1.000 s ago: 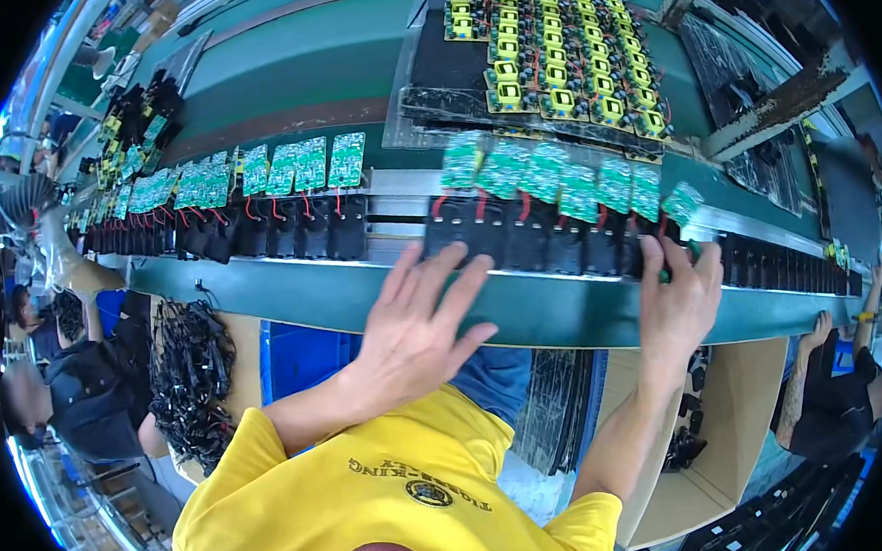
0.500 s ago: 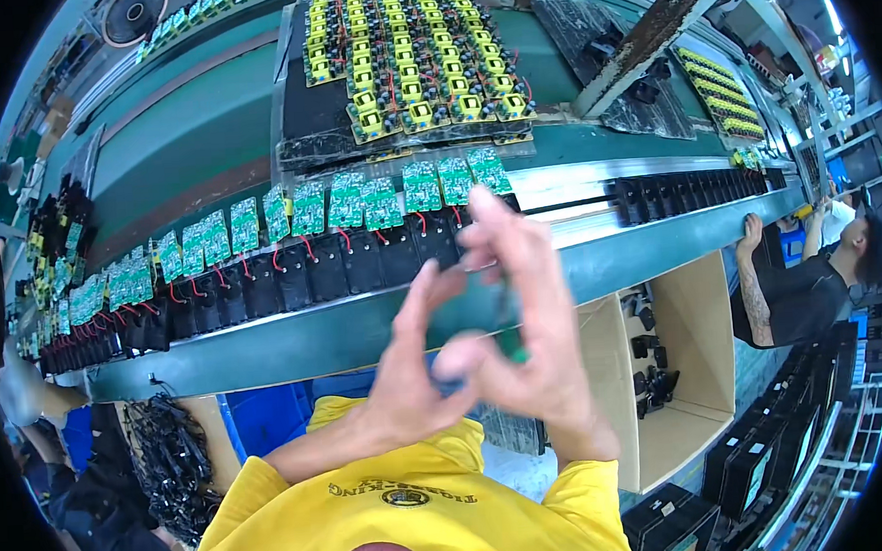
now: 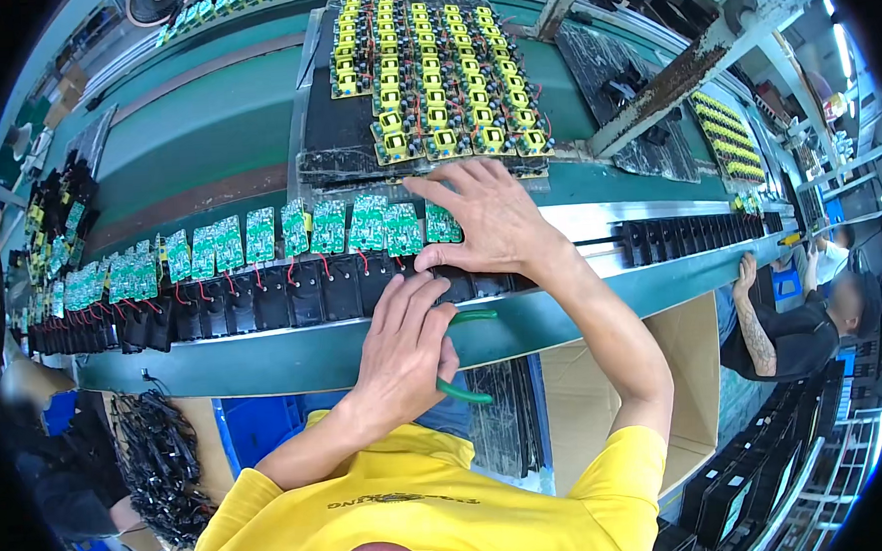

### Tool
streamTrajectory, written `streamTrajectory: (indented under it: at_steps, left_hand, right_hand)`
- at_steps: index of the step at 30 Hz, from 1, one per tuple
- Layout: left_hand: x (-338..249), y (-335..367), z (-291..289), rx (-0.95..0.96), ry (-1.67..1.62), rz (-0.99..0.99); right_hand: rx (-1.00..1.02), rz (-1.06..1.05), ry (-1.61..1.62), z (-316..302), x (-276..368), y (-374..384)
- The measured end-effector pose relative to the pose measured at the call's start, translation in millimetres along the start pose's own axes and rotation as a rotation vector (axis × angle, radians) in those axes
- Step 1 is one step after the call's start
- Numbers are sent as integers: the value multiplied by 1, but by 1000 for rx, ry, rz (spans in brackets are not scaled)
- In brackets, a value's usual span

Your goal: Assembling small electronic circuit boards into a plastic rack and trimming component leads using pliers on a production line.

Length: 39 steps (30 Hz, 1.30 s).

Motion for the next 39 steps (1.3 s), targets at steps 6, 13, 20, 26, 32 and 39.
streamTrajectory:
  at_steps: [6, 13, 20, 26, 32, 39]
  left_hand:
    - [12, -11, 14, -6, 29, -5]
    - [10, -9, 26, 48, 58, 5]
    - [16, -18, 23, 78, 105, 7]
    - [16, -18, 28, 61, 134, 18]
    - [18, -23, 22, -5, 19, 6]
    - [39, -96, -77, -447, -323, -197]
  right_hand:
    - [177, 61, 253, 6, -4, 5]
    - [123, 33, 169, 1, -6, 15]
    - [110, 53, 222, -7, -17, -7]
    - [243, 83, 155, 3, -5, 8]
    - [78, -24, 119, 6, 3, 14]
    - [43, 93, 243, -5, -7, -5]
Point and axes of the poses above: each hand's wrist, its own y-axis towards the middle knuckle, its own z-axis out of the palm, x = y × z, the point moved 4 cm from there along y, towards the middle knuckle, and after that the axes turned 11 degrees about x, right-handed, at the moved point
